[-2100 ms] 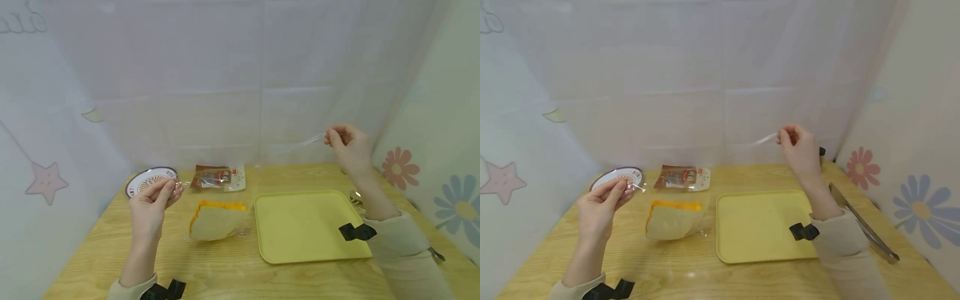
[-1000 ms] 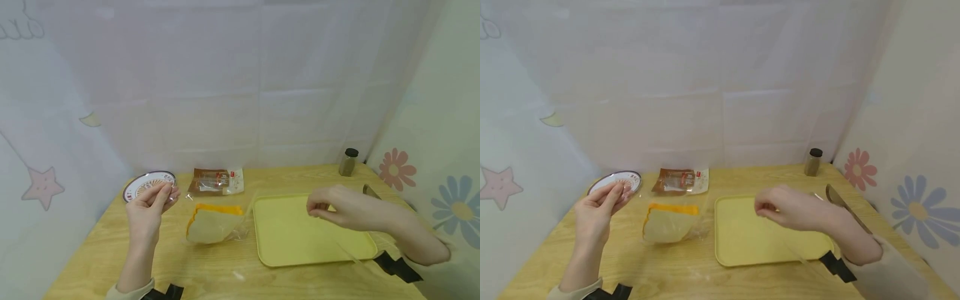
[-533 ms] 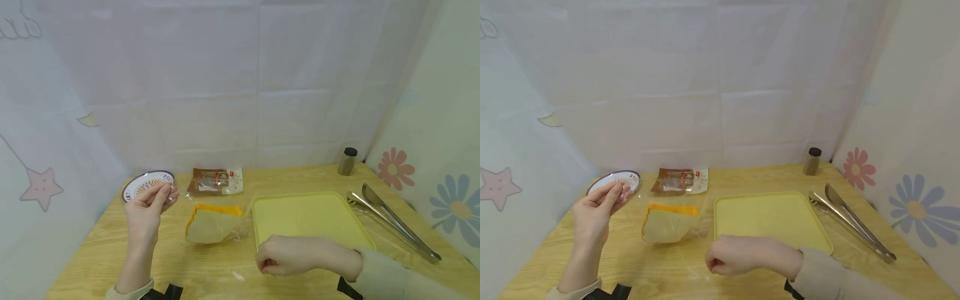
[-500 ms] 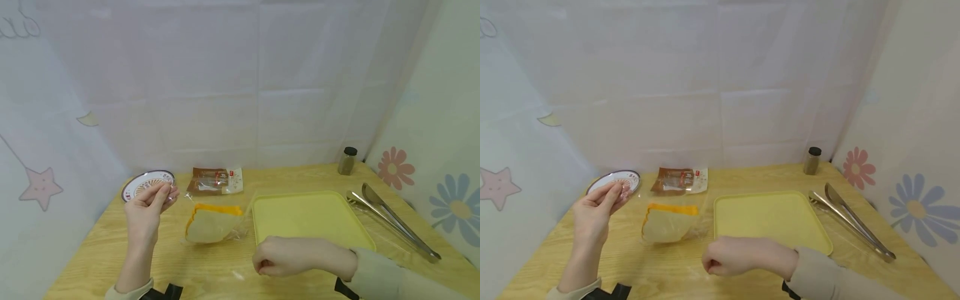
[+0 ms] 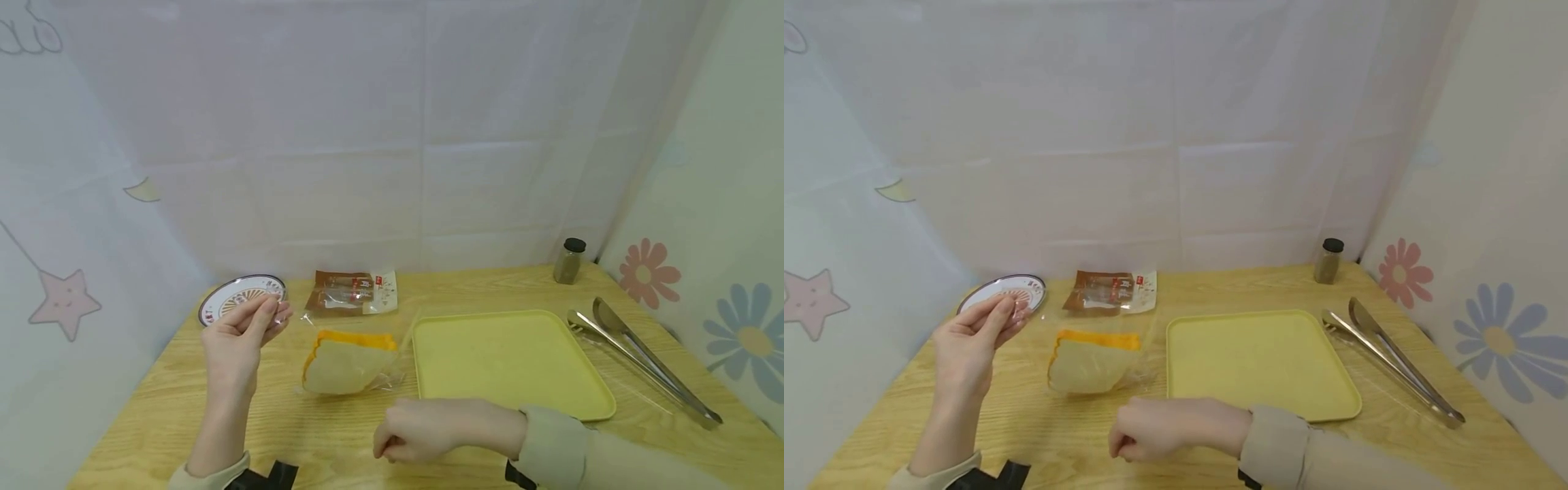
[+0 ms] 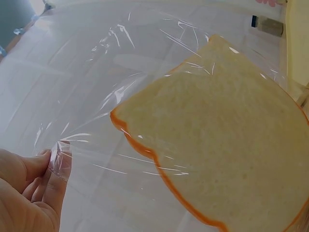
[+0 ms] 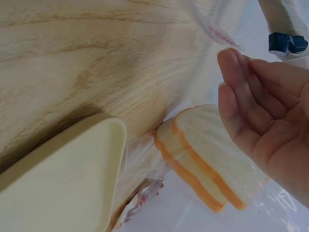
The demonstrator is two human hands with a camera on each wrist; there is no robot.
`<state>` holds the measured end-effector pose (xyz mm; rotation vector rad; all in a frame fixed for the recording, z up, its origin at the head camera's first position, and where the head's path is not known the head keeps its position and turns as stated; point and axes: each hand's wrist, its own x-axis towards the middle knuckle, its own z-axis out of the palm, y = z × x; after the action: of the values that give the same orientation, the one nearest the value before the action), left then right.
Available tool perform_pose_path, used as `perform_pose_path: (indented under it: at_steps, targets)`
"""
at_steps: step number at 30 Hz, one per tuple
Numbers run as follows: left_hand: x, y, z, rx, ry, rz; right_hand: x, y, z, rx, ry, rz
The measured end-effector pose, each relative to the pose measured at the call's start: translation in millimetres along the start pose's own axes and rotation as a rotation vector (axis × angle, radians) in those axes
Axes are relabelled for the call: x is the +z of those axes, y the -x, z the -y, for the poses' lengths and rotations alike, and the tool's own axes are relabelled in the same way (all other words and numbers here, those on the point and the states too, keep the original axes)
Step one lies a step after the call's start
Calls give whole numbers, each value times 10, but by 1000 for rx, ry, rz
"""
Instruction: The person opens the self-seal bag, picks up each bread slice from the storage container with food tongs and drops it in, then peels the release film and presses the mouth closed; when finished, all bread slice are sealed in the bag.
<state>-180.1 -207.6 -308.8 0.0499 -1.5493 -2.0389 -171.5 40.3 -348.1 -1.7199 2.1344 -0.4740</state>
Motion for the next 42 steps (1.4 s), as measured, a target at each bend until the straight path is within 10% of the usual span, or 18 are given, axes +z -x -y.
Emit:
perform_pose_path:
  at_steps: [21, 30, 42]
  targets:
    - [5, 3, -10, 0, 16, 10, -66, -64, 35, 17, 76, 31]
    - [7, -11, -17, 1, 22, 10, -206, -23, 67, 103, 4, 215]
    - [8, -3, -27, -25, 35, 12, -461, 118, 88, 171, -12, -69]
